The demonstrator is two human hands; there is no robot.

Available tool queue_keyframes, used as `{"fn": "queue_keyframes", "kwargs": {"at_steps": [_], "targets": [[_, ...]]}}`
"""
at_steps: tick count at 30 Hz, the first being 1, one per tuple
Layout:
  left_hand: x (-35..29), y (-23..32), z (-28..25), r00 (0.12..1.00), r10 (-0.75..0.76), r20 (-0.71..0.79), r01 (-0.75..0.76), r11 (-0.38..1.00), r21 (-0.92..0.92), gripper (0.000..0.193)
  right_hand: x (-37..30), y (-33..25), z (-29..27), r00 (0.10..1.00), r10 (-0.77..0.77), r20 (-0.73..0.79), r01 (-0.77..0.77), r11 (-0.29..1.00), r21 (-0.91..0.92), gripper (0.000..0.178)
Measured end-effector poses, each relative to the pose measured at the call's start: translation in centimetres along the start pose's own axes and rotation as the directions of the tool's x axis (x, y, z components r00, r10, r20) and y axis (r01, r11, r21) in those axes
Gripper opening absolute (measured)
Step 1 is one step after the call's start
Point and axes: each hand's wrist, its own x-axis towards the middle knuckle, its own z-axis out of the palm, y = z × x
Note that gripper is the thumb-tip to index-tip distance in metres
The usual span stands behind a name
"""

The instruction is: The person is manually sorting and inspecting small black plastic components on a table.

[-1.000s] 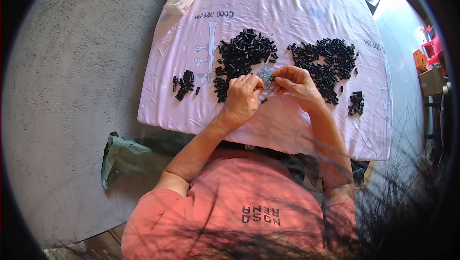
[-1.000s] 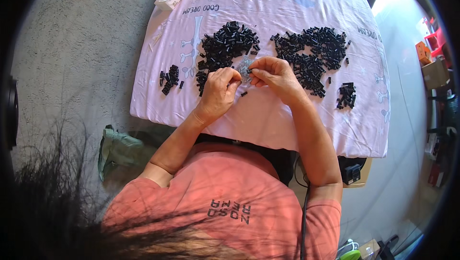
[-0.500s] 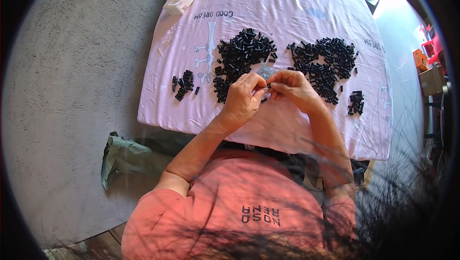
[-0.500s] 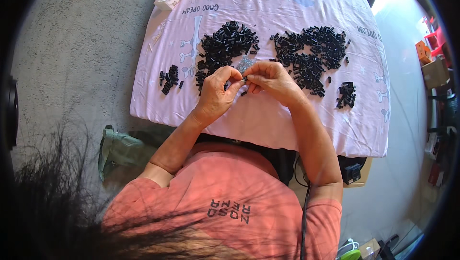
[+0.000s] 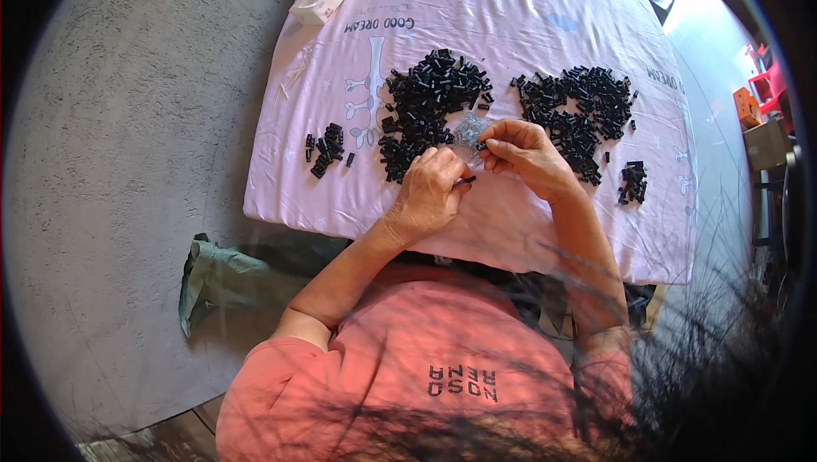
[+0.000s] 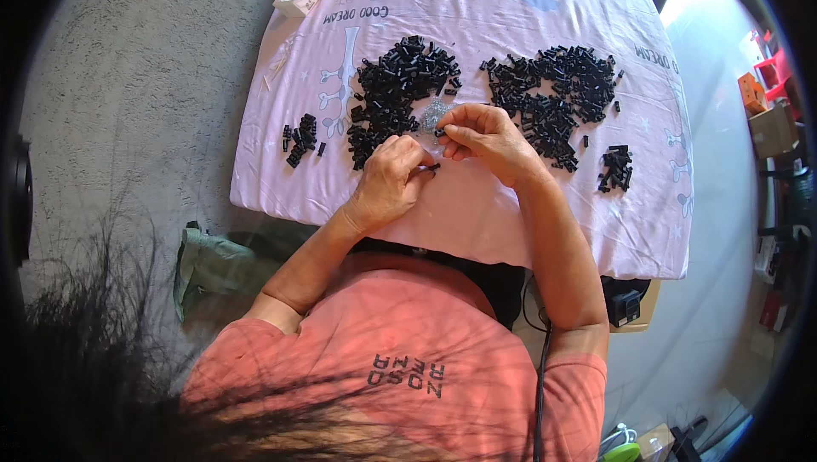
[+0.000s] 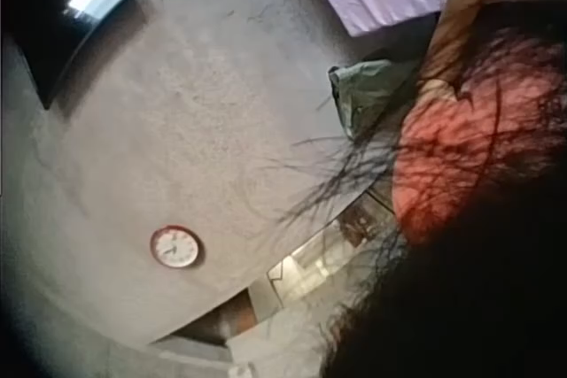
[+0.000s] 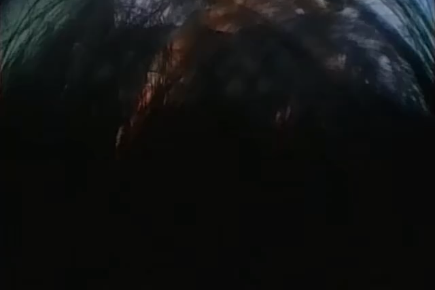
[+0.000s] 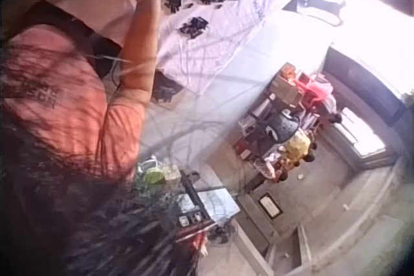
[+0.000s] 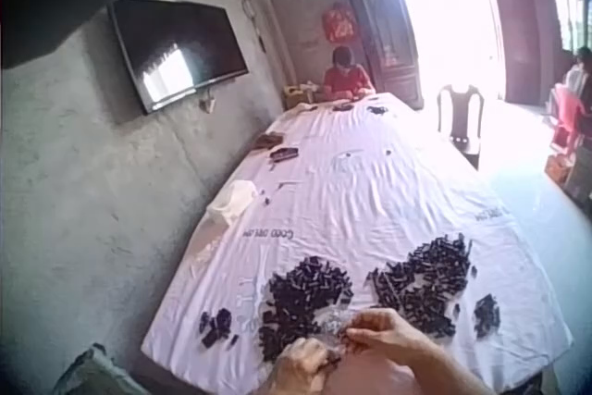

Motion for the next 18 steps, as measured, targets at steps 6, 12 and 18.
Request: {"fn": "queue_keyframes", "kwargs": {"at_steps": [6, 12, 18], "targets": [[0.1, -0.1, 0.1, 0.998, 0.003, -0.068, -0.010, 0.993, -0.118, 0.014, 0.0, 0.2, -0.1, 0.999, -0.030, 0.011, 0.030, 1.000, -0.005, 0.014], [0.7, 1.1, -1.5, 0.959, -0.272, -0.073, 0.218, 0.881, -0.420, 0.015, -0.3, -0.6, 0.4, 1.000, 0.004, 0.010, -0.003, 0.998, -0.060, 0.013], [0.9, 1.1, -1.3, 0.961, -0.239, -0.138, 0.164, 0.896, -0.413, 0.012, -0.1, -0.5, 0.4, 0.999, 0.000, 0.052, 0.004, 0.997, -0.074, 0.013]]}}
